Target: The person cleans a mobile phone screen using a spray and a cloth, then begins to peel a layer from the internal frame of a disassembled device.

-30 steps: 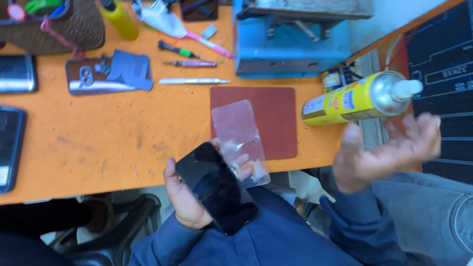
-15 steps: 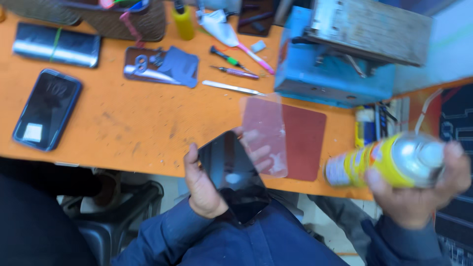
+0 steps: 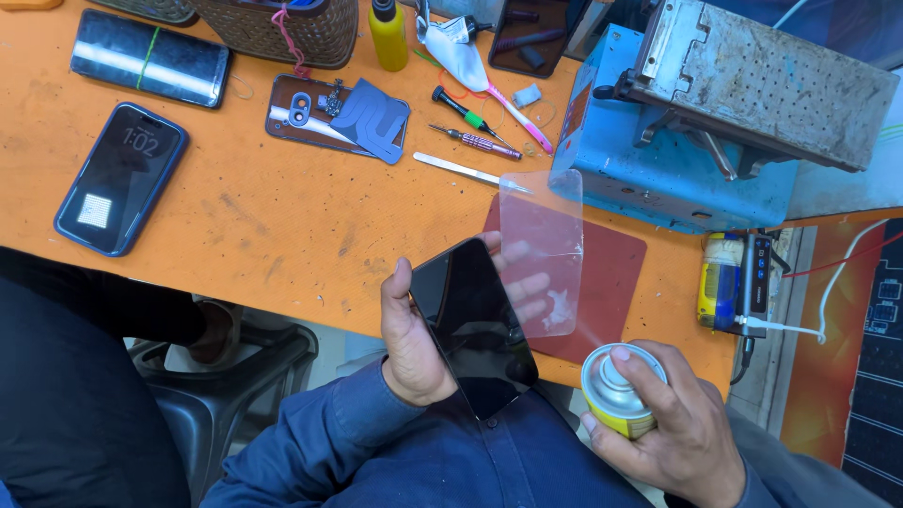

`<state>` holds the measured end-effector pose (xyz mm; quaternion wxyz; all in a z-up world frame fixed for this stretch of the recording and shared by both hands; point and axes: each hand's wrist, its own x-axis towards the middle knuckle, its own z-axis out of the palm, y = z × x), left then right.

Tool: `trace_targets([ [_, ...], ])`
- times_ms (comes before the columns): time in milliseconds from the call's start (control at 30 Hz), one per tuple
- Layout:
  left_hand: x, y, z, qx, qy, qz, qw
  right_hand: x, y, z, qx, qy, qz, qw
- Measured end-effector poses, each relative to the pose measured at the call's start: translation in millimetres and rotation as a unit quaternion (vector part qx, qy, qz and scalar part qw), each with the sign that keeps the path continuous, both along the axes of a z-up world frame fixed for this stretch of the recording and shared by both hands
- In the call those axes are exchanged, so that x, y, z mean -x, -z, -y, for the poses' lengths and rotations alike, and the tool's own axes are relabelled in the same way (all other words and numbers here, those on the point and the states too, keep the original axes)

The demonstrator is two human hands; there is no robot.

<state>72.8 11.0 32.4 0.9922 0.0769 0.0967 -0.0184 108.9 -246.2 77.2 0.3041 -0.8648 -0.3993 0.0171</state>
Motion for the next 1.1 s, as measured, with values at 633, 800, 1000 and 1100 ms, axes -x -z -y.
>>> trace_targets([
  [633,3.7,23.4,-4.9,0.069,0.015,0.03,0.997,3.5,1.8,32.7,-0.072,0.117,0.027,0.99],
  [800,11.9,35.5,-7.7,0.069,0.024,-0.008,0.997,-10.5,4.6,53.0,-0.204,0.147,0.033,0.967],
  [1000,26.4,34.1,-12.8,0.067,0.017,-0.014,0.997,-43.9,15.5,50.4,-0.168,0.183,0.145,0.958],
  [1100,25.8,28.9,-15.3,0.03,0.025,-0.024,0.999,-49.7,17.8,55.0,-0.071,0.247,0.222,0.94],
])
